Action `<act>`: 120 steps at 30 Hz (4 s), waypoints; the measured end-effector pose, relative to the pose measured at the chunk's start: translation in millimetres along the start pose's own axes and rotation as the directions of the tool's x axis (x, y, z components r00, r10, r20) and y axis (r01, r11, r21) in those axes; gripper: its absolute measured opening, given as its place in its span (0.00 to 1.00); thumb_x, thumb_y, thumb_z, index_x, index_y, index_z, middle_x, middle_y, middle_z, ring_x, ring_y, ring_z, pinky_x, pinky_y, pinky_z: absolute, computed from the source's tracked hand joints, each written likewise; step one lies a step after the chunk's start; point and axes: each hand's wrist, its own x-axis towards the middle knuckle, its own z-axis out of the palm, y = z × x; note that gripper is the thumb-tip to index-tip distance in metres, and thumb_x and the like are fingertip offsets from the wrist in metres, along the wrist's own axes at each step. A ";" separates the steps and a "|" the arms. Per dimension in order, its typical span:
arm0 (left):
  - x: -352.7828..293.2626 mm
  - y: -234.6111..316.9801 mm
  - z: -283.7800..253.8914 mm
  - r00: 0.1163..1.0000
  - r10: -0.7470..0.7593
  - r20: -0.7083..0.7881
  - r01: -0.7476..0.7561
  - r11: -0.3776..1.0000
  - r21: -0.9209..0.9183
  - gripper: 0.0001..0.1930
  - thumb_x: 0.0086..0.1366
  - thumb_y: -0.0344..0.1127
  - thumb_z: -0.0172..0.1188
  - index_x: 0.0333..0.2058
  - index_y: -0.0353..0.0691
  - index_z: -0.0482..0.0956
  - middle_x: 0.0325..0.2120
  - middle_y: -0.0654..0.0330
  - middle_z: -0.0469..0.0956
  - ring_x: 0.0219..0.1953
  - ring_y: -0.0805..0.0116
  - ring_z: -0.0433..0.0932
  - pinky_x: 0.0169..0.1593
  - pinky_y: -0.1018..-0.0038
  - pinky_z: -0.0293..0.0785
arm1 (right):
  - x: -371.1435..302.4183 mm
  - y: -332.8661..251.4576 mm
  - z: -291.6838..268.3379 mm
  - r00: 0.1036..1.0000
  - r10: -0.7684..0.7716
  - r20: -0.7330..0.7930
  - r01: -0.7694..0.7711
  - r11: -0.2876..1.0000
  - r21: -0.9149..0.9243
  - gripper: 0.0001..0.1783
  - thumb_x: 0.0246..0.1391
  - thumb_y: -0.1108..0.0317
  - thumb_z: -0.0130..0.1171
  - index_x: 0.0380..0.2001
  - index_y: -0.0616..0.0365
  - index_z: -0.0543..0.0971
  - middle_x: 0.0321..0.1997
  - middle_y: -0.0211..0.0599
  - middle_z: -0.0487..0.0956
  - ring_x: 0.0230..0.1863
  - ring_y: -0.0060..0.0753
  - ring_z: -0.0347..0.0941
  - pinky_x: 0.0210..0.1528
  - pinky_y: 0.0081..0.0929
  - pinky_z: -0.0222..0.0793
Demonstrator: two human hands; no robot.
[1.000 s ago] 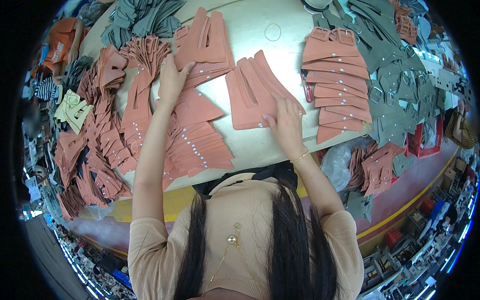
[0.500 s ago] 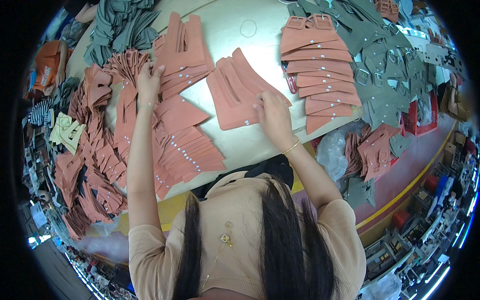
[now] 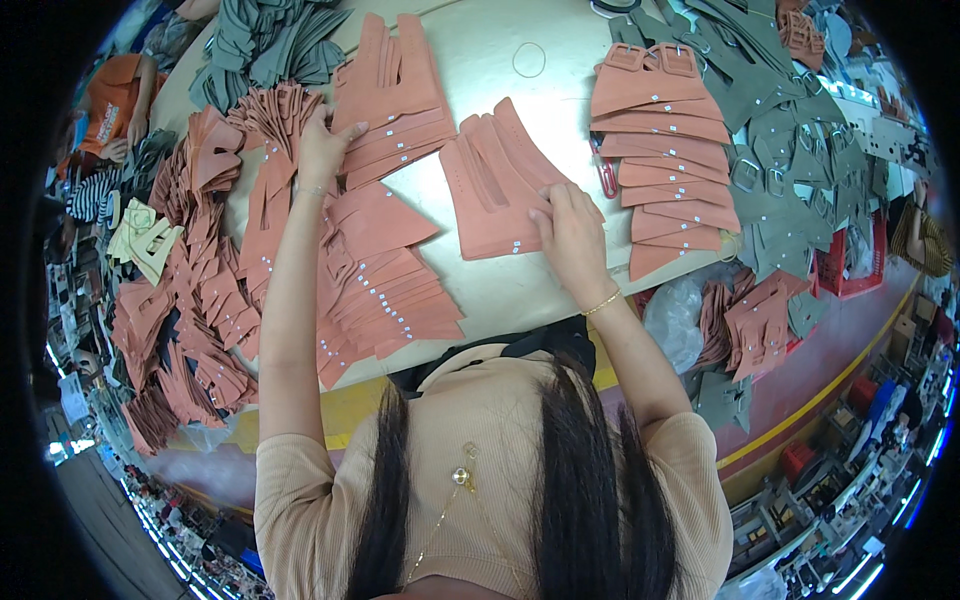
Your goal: The person repeatedly picks up pink fabric pieces from a table, aligns them, and stacks them into neat piles. The person also moves some pieces aside to reach others and occasionally adjusts the stacks. Other workers are visible in the background handling similar materials.
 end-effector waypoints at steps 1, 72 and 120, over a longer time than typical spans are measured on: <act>-1.6 2.4 0.6 1.000 0.005 -0.017 -0.004 1.000 0.022 0.22 0.49 0.35 0.70 0.41 0.31 0.76 0.36 0.47 0.81 0.39 0.54 0.80 0.44 0.68 0.73 | -0.1 -1.0 -0.3 1.000 -0.012 -0.010 0.012 1.000 -0.026 0.12 0.48 0.73 0.60 0.36 0.62 0.71 0.35 0.46 0.74 0.38 0.52 0.71 0.42 0.42 0.66; 3.7 -5.5 4.7 0.985 -0.137 0.105 0.170 0.864 -0.473 0.22 0.53 0.22 0.64 0.48 0.28 0.74 0.41 0.55 0.80 0.40 0.71 0.78 0.47 0.78 0.72 | 77.6 -12.2 -1.5 0.950 0.246 0.193 -0.266 0.960 0.091 0.14 0.48 0.72 0.64 0.36 0.64 0.71 0.35 0.51 0.79 0.37 0.50 0.76 0.40 0.37 0.69; 6.3 -22.8 7.9 0.995 -0.074 0.066 0.097 0.872 -0.480 0.26 0.47 0.25 0.70 0.47 0.29 0.74 0.42 0.55 0.79 0.42 0.69 0.77 0.48 0.76 0.71 | 52.7 7.2 -2.9 0.974 0.169 0.152 -0.173 0.985 0.018 0.20 0.46 0.69 0.64 0.42 0.63 0.73 0.40 0.50 0.78 0.39 0.50 0.76 0.40 0.38 0.71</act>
